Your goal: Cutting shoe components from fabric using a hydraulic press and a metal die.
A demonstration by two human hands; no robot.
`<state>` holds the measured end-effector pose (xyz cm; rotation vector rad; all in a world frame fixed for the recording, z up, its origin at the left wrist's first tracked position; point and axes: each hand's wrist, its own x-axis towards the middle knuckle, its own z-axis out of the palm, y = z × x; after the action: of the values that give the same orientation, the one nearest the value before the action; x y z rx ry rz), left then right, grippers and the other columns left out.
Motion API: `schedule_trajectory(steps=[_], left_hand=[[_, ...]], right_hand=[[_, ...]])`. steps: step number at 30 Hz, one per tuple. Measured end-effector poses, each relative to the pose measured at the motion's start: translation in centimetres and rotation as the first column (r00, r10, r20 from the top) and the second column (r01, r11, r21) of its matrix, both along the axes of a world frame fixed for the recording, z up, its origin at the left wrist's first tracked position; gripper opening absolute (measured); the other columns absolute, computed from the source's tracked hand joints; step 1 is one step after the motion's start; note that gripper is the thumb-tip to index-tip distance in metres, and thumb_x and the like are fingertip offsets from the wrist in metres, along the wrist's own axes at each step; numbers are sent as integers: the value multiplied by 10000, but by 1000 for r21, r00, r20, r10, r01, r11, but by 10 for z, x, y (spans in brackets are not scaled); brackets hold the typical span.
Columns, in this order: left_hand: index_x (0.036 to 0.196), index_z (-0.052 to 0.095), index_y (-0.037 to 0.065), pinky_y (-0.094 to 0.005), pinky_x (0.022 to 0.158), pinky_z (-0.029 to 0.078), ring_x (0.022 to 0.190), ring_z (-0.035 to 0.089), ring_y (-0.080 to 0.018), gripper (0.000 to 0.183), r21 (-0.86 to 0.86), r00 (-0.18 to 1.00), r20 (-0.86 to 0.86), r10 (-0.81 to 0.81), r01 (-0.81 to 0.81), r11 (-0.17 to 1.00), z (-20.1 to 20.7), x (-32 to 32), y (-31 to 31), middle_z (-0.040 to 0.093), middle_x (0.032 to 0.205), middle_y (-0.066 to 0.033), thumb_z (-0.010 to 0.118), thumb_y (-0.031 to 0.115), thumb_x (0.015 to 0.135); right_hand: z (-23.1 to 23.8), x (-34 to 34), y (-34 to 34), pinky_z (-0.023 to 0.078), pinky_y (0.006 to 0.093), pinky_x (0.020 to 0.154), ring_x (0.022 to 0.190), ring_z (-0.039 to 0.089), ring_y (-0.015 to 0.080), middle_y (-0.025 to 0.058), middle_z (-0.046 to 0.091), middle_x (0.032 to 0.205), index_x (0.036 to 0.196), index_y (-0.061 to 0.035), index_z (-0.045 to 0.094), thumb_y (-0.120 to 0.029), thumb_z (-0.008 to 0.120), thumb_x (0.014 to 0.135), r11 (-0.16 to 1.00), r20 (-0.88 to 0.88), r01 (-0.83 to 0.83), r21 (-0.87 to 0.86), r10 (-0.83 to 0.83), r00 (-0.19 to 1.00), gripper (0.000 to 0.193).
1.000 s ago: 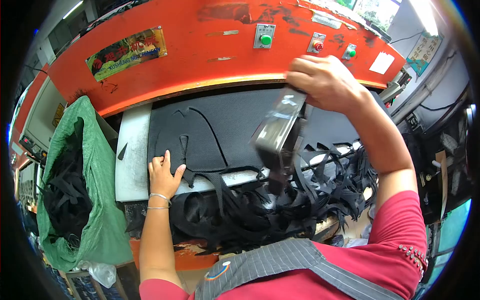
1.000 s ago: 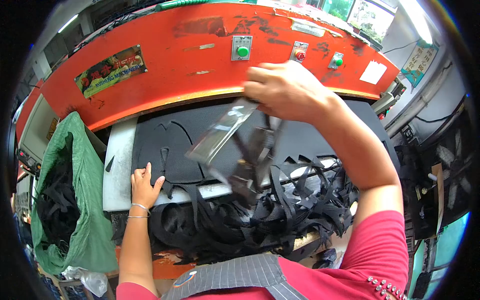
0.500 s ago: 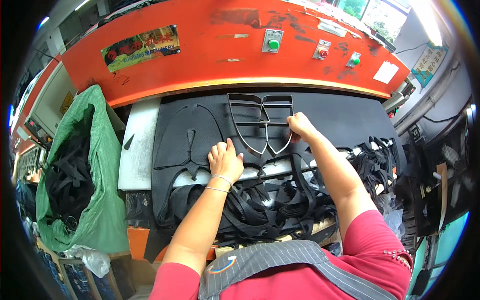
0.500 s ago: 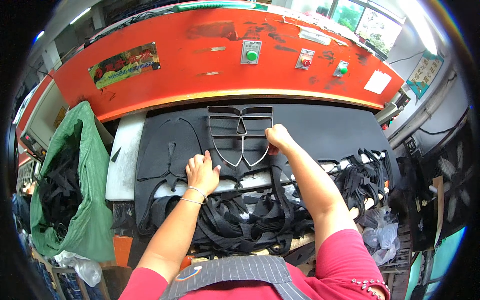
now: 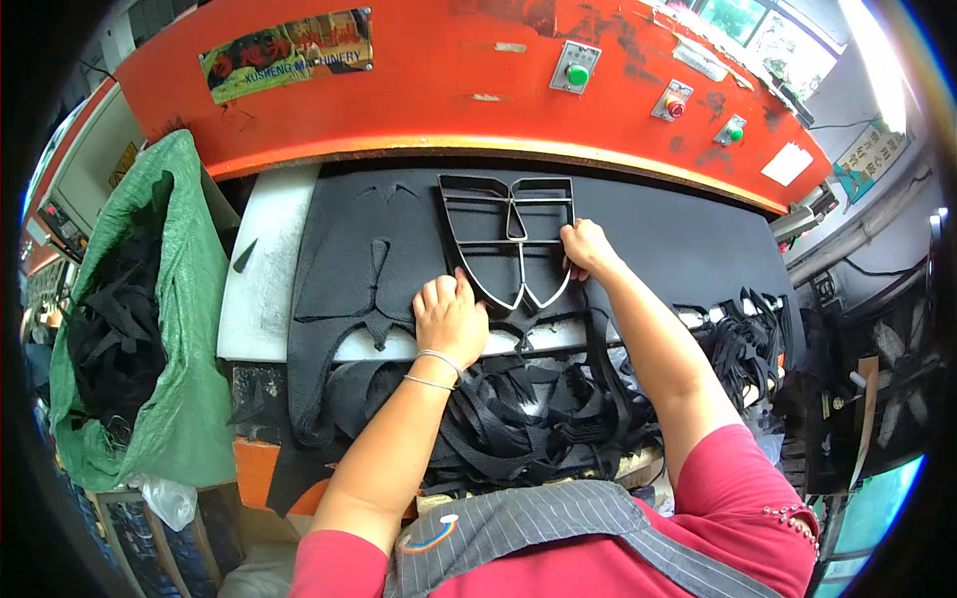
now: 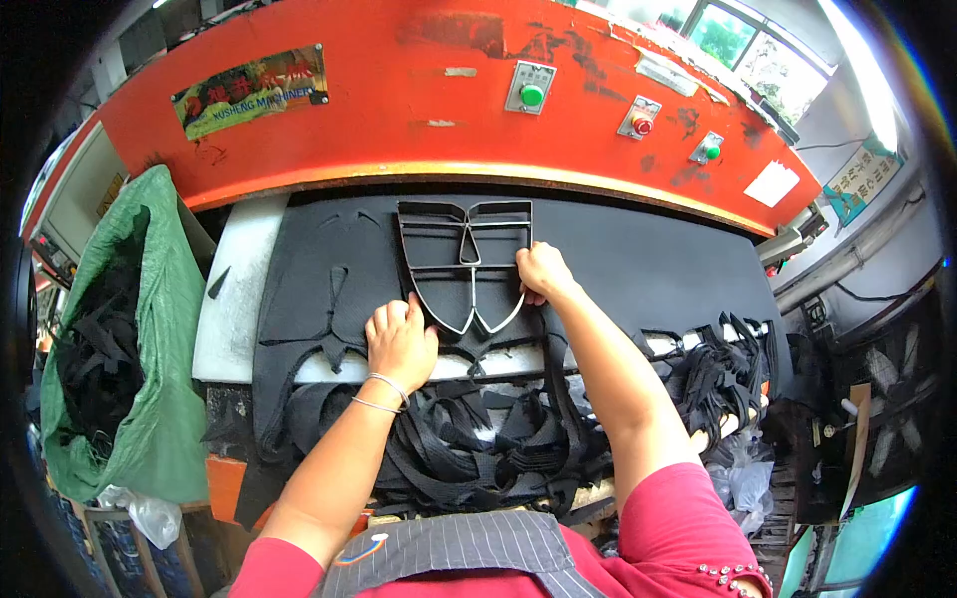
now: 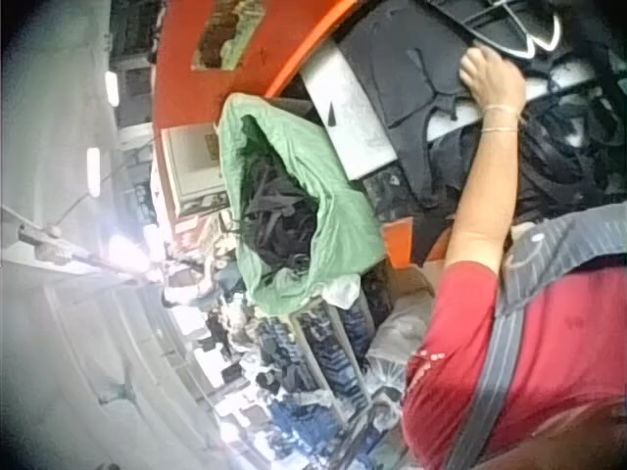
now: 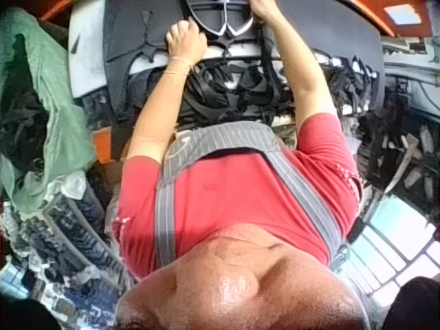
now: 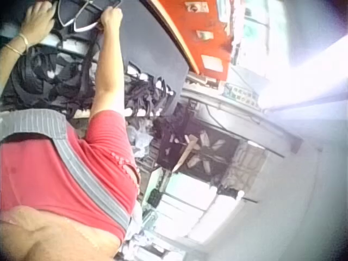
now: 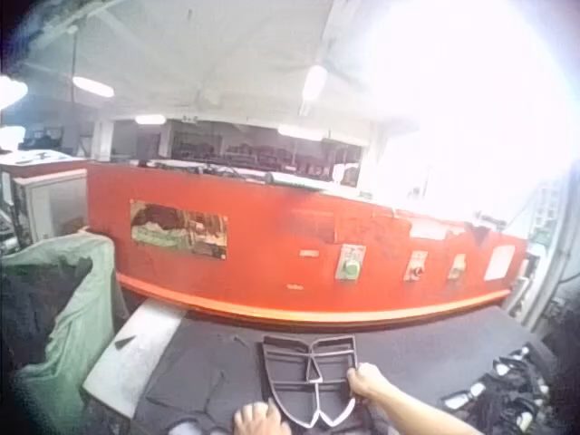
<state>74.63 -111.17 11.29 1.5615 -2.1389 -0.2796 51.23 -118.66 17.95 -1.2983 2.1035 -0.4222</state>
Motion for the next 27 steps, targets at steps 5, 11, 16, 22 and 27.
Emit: schedule_trajectory(steps=[5,11,16,22,27], left_hand=[[1287,483,-59,-446,991,330,1108,436,-316,576,-27,999,36,7,-6,1000,2,-1,-2,507,1117,-136,602,275,834],[1299,478,-46,-439,982,334,1099,436,-309,572,-53,1000,18,0,1,999,0,3,-2,503,1106,-129,606,266,836],[1319,455,-51,-443,985,329,1100,431,-318,606,-9,998,-51,-36,36,999,-4,-2,-1,499,1099,-139,614,271,831],[1314,454,-54,-442,988,324,1102,431,-317,606,16,997,-78,-7,8,1000,-4,-2,0,498,1118,-140,621,265,827],[1303,470,-48,-437,981,326,1099,431,-308,589,-29,998,-52,-19,17,999,-7,2,0,500,1104,-126,620,271,832]], right_hand=[[1,15,18,506,455,840,834,659,398,270,658,935,1393,-18,349,-547,486,889,990,-331,-89,-114,46,942,744],[-29,-8,78,289,513,1086,1362,260,469,310,352,1388,1345,-115,478,-538,846,544,707,-352,-644,-292,547,760,978],[-51,-10,82,432,391,870,999,514,322,122,514,954,813,-72,557,-307,931,439,614,-325,-488,-621,365,873,579],[-52,-10,80,438,382,890,1025,521,306,117,533,994,807,-81,560,-335,930,415,654,-202,-423,-628,388,899,596],[-53,-5,84,444,389,877,1014,517,318,115,524,989,793,-77,558,-368,923,404,633,-239,-465,-619,412,879,607]])
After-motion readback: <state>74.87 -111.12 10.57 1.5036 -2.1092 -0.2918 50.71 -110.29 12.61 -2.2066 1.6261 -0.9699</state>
